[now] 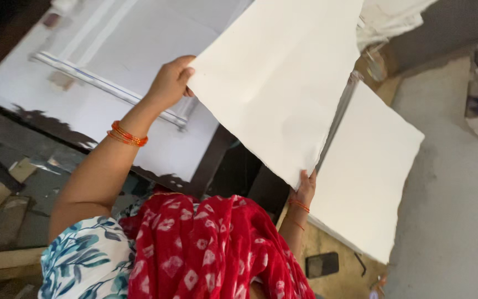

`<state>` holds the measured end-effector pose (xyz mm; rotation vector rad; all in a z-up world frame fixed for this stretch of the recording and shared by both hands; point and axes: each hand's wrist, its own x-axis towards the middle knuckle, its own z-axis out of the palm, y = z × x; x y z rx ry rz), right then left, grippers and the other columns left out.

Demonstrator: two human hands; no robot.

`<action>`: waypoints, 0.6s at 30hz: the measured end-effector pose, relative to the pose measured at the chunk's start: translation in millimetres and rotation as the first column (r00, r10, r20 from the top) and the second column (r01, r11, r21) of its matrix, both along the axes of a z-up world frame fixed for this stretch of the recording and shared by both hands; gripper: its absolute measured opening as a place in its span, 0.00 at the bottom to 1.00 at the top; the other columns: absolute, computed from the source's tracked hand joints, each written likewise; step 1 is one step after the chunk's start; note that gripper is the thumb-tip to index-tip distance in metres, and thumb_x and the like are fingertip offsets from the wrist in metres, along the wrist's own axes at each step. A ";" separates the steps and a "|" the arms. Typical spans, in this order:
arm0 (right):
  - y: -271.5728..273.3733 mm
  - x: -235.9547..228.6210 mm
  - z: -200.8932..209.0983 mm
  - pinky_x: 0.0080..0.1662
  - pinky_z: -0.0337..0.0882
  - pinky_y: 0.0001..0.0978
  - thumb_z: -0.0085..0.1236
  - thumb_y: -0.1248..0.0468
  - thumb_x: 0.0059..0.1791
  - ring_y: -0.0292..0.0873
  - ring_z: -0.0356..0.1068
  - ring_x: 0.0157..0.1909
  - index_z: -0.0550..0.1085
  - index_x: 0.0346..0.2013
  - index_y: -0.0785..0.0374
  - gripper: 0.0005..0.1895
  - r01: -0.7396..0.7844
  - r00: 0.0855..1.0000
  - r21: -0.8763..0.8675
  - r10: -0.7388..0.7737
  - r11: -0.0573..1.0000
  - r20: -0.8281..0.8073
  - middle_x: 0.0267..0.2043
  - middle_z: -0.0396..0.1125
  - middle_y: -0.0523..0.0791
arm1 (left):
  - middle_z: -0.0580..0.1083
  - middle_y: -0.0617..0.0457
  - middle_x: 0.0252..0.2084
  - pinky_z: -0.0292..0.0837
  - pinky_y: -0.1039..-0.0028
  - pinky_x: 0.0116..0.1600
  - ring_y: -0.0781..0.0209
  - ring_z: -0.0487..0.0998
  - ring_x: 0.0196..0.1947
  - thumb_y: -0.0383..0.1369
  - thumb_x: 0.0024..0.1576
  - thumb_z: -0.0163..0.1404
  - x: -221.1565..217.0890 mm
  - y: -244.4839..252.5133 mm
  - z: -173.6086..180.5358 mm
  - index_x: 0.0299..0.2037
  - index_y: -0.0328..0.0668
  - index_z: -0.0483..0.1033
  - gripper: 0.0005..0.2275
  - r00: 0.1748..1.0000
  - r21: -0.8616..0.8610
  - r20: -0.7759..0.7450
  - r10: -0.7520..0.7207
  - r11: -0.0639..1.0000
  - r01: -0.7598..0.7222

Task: The person repeatedly picks up individual white paper sheets from a nearby stack and places them onto a growing pile on a wooden work surface. The person handles the sheets one at a time, aligning them as they are added to the stack.

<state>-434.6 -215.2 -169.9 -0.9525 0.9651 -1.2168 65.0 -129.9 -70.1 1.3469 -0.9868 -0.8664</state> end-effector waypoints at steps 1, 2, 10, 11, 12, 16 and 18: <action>-11.4 33.2 6.5 0.54 0.73 0.39 0.49 0.68 0.54 0.46 0.71 0.54 0.61 0.67 0.71 0.26 -0.044 0.999 0.005 0.044 0.999 -0.014 0.58 0.68 0.51 | 0.76 0.50 0.31 0.73 0.77 0.31 0.69 0.73 0.25 0.28 0.69 0.41 34.3 2.2 -15.4 0.58 0.32 0.74 0.13 0.996 -0.001 -0.023 0.084 0.996 -0.084; -21.1 62.9 13.7 0.53 0.73 0.38 0.48 0.68 0.55 0.45 0.71 0.53 0.62 0.67 0.71 0.25 -0.083 0.996 0.008 0.083 0.997 -0.033 0.58 0.68 0.51 | 0.76 0.52 0.32 0.73 0.78 0.31 0.70 0.74 0.24 0.28 0.68 0.43 66.7 2.1 -33.6 0.56 0.32 0.74 0.12 0.985 -0.003 -0.050 0.162 0.987 -0.163; -42.2 264.0 2.5 0.38 0.70 0.30 0.52 0.72 0.52 0.38 0.69 0.37 0.66 0.63 0.73 0.24 -0.382 0.805 0.130 0.398 0.915 -0.439 0.44 0.71 0.48 | 0.79 0.44 0.31 0.73 0.61 0.37 0.49 0.78 0.29 0.30 0.51 0.67 261.0 44.9 -238.7 0.32 0.33 0.81 0.08 0.608 0.137 0.455 0.650 0.624 -0.769; -33.6 279.2 -2.1 0.31 0.67 0.31 0.53 0.71 0.52 0.38 0.67 0.31 0.66 0.64 0.71 0.24 -0.365 0.733 0.208 0.417 0.908 -0.537 0.39 0.71 0.48 | 0.80 0.43 0.32 0.74 0.60 0.36 0.47 0.80 0.31 0.32 0.46 0.68 271.9 58.4 -260.8 0.32 0.37 0.83 0.09 0.571 0.217 0.510 0.644 0.546 -0.809; -25.7 291.5 -5.0 0.32 0.69 0.30 0.55 0.70 0.51 0.38 0.68 0.31 0.66 0.64 0.70 0.26 -0.391 0.673 0.236 0.451 0.890 -0.585 0.37 0.70 0.48 | 0.80 0.43 0.34 0.75 0.60 0.36 0.47 0.81 0.33 0.32 0.46 0.68 282.9 67.8 -280.1 0.33 0.38 0.83 0.10 0.572 0.313 0.484 0.662 0.479 -0.820; 2.0 297.3 -1.2 0.36 0.78 0.33 0.56 0.64 0.51 0.44 0.75 0.33 0.62 0.65 0.65 0.28 -0.493 0.573 0.405 0.637 0.770 -0.515 0.34 0.73 0.52 | 0.80 0.42 0.36 0.78 0.60 0.38 0.46 0.83 0.34 0.34 0.48 0.68 320.7 93.6 -329.6 0.34 0.39 0.84 0.10 0.572 0.462 0.476 0.668 0.363 -0.809; 2.7 280.1 4.9 0.40 0.78 0.33 0.54 0.62 0.52 0.45 0.77 0.38 0.62 0.65 0.66 0.27 -0.498 0.598 0.387 0.631 0.776 -0.494 0.40 0.75 0.51 | 0.79 0.41 0.34 0.77 0.59 0.36 0.43 0.81 0.33 0.35 0.46 0.69 331.4 95.4 -337.5 0.33 0.40 0.84 0.10 0.590 0.499 0.543 0.598 0.335 -0.799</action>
